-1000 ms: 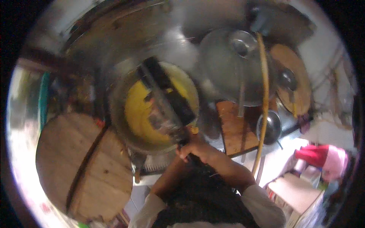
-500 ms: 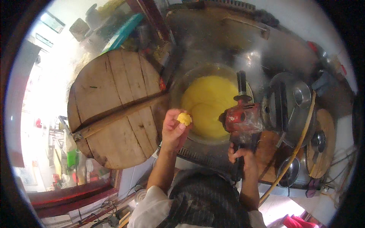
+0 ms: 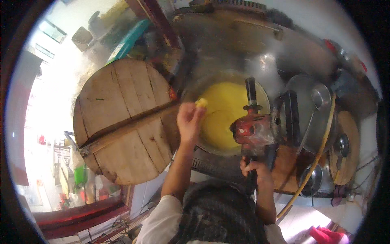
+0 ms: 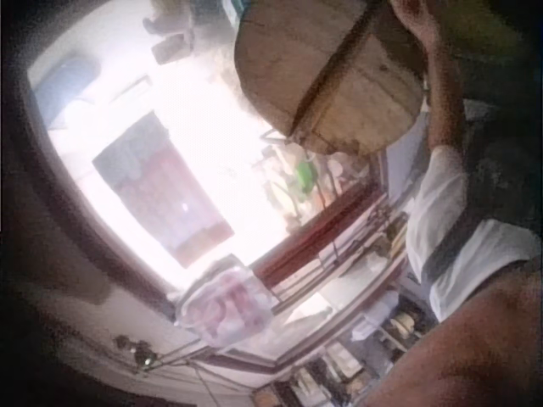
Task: The person uses a red power drill with a mixing attachment to blend a large quantity of yellow dough in a metal bowl. They occasionally pause to scrape the sides of the bowl and the drill bit with a metal spatula to ensure even mixing. The process continues for the duration of the clip.
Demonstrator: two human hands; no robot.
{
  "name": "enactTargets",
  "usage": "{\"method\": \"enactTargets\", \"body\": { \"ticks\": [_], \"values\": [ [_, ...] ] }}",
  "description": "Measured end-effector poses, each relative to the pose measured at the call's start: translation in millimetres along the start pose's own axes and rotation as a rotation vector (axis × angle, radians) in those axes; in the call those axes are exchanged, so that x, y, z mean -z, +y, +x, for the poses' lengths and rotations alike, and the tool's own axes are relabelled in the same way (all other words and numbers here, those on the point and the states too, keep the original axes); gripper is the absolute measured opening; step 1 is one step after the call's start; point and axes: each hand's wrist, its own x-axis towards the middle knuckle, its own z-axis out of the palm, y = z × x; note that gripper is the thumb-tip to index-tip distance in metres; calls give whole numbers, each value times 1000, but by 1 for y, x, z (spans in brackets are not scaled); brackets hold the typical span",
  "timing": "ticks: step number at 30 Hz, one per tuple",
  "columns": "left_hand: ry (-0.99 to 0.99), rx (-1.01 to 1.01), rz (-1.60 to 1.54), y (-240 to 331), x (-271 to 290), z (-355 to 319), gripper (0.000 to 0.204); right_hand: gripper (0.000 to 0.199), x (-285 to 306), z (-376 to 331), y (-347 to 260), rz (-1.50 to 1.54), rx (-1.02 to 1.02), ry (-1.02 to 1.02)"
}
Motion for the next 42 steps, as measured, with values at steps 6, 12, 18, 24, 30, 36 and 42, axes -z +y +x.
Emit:
{"method": "enactTargets", "body": {
  "ticks": [6, 12, 18, 24, 30, 36, 42],
  "values": [
    [-237, 258, 391, -61, -4, 28, 43, 40, 2, 0, 9, 0, -35, -78],
    [-414, 640, -508, -30, -64, 39, 42, 39, -6, -6, 17, -220, 6, -214],
    [-541, 524, -556, 1, -36, 26, 38, 36, 44, 32, 96, -326, 60, -175],
    [-465, 544, -1104, -25, -3, 10, 15, 58, 3, 16, 38, -913, 162, -170],
    [-482, 546, -1019, -23, -15, -15, 11, 66, 74, 64, 100, -1187, 384, -137],
    [-468, 630, -927, -19, -32, -32, 14, 65, 85, 46, 96, -1015, 286, -52],
    [-383, 597, -894, -12, -34, -52, 12, 50, 54, 0, 58, -1238, 42, 11]
  ]
}}
